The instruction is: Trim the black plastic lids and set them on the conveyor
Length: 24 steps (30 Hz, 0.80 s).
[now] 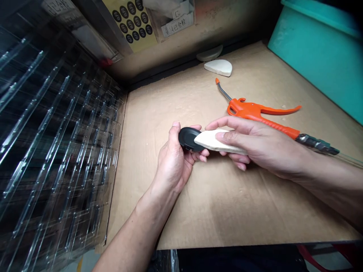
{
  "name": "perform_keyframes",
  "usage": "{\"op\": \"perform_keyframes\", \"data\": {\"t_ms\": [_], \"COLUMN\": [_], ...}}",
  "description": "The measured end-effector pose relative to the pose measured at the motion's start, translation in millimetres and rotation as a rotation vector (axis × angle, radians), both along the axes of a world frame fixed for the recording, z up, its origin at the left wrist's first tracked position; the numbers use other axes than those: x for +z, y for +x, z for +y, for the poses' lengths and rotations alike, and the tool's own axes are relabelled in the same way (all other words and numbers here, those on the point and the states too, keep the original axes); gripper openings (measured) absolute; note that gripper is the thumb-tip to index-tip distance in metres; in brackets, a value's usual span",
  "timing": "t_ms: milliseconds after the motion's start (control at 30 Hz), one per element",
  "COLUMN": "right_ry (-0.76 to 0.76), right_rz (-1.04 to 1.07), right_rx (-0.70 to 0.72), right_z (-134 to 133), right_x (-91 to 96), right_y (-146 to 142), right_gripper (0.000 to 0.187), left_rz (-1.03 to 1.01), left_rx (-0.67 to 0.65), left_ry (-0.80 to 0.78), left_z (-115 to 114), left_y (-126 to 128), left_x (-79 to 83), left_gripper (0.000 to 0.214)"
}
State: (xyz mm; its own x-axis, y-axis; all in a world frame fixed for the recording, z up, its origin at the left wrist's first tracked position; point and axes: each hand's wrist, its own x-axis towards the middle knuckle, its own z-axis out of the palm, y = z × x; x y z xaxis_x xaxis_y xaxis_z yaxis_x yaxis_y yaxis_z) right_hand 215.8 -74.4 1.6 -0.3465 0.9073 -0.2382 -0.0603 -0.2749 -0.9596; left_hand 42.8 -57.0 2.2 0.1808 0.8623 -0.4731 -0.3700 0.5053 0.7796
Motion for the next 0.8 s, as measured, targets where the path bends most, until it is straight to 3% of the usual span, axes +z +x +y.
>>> {"op": "perform_keyframes", "data": {"t_ms": [100, 267, 400, 467, 633, 800], "right_ry": [0.038, 0.187, 0.103, 0.133, 0.310, 0.264], "right_rz": [-0.034, -0.274, -0.168, -0.185, -0.429, -0.334], "right_rx": [0.048, -0.179, 0.012, 0.047, -0.280, -0.351], "right_z": [1.2, 4.9, 2.9, 2.7, 8.0, 10.0], "right_x": [-2.3, -8.6, -1.5, 0.8, -3.7, -2.3], "right_y": [2.0, 4.8, 3.8, 4.8, 11.0, 12.0], "right_gripper": [0.026, 0.027, 0.028, 0.028, 0.030, 0.035], "left_rz": [0.018, 0.002, -0.004, -0.004, -0.066, -0.167], "left_rx": [-0.003, -0.043, -0.056, -0.068, -0.093, -0.067], "left_ry": [0.003, 0.031, 0.004, 0.007, 0.065, 0.098], "left_z": [-0.8, -0.5, 0.3, 0.1, -3.2, -9.1], "left_y": [0.7, -0.3, -2.0, -2.8, -2.9, 0.8], "left_x": [0.2, 0.2, 0.1, 0.2, 2.3, 5.1], "left_gripper": [0.049, 0.049, 0.049, 0.050, 0.047, 0.035]}}
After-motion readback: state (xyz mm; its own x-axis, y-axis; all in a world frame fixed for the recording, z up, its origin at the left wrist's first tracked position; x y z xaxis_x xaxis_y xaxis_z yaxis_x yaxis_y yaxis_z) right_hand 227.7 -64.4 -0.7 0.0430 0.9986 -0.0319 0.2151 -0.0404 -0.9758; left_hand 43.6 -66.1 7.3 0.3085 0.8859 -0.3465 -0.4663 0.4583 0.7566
